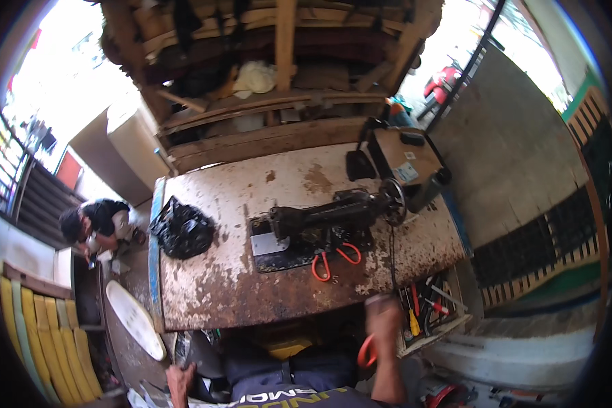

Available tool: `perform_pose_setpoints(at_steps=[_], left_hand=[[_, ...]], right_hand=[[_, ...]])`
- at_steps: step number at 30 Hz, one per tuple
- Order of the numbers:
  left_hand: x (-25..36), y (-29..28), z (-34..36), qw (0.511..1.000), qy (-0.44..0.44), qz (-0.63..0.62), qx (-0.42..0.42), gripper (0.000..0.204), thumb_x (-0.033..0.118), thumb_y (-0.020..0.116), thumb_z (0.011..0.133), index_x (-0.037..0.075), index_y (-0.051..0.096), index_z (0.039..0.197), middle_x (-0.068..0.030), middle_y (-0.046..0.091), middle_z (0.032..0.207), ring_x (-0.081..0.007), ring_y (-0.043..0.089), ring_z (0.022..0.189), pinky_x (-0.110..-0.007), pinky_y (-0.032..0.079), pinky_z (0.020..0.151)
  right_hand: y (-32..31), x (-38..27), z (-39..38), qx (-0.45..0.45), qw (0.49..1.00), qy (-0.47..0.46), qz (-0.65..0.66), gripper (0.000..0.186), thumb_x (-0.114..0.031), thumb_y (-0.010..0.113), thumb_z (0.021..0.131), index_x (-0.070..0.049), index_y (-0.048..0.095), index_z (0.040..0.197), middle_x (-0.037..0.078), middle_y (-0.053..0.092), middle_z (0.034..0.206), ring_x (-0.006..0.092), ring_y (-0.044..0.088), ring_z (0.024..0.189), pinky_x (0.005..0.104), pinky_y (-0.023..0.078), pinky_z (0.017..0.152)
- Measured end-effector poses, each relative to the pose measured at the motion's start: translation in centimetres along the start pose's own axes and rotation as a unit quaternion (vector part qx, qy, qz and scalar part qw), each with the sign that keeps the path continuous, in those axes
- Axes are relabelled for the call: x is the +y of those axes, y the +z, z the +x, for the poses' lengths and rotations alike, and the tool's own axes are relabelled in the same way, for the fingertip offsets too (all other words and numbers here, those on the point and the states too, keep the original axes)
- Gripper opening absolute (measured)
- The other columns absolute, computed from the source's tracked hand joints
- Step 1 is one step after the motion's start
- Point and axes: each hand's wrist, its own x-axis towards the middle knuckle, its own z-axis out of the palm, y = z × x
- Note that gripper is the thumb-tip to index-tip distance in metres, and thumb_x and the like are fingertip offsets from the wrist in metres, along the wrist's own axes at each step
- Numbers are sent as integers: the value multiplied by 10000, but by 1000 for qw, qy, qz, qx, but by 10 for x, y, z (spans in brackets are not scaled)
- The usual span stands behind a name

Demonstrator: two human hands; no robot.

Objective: The person places a paper template onto a piece of black material, aligns it, and then uses a sewing machine to stitch around the template before trimming the excess material with shears.

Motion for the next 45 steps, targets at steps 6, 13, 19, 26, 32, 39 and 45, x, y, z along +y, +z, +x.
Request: perform_pose_setpoints(at_steps=[6,13,19,26,32,39,45], left_hand=[[53,5,32,993,82,-81,-26,531,536,760,866,7,792,908,-278,703,783,-425,727,743,-493,562,703],[38,73,56,981,57,-176,-49,461,527,766,873,68,805,851,-187,699,684,-359,711,653,-454,542,628],[-27,125,35,969,42,-243,14,392,496,784,882,106,825,886,-180,718,716,-348,729,671,-412,552,631],[-104,121,23,931,-34,-349,102,458,485,769,916,27,758,923,-228,668,726,-297,624,593,-485,498,628],[-121,52,25,935,-84,-334,84,454,549,783,880,117,841,1005,-140,745,705,-211,747,652,-372,562,643],[-66,-57,21,906,228,-266,238,218,281,816,901,68,780,874,-132,734,767,-300,729,671,-383,553,611],[-7,-141,-33,885,337,-155,280,180,205,800,867,56,758,960,-142,729,836,-322,735,769,-417,570,705]], right_hand=[[-83,-41,185,168,968,-51,-182,471,-401,627,1039,55,660,1153,277,707,1088,461,688,1043,528,536,868],[101,-271,-13,-118,831,-513,180,342,-247,808,932,-22,713,1172,160,744,1018,308,737,966,409,583,906],[369,-395,-23,-147,760,-606,-184,1083,-724,770,784,-323,299,1673,281,194,1712,622,170,1526,835,277,1094],[471,-465,14,-32,848,-491,-197,842,-642,708,850,-281,489,1579,102,378,1662,430,311,1521,707,342,1150],[480,-486,11,7,870,-453,-193,912,-728,675,868,-282,419,1621,215,279,1698,492,178,1571,821,236,1130],[328,-408,-156,-535,507,-659,151,1153,-380,941,763,-106,279,1667,195,404,1641,367,358,1540,508,326,1240],[221,-416,-211,-459,449,-762,86,317,-121,850,846,-105,783,1156,92,679,963,285,704,938,395,575,821]])
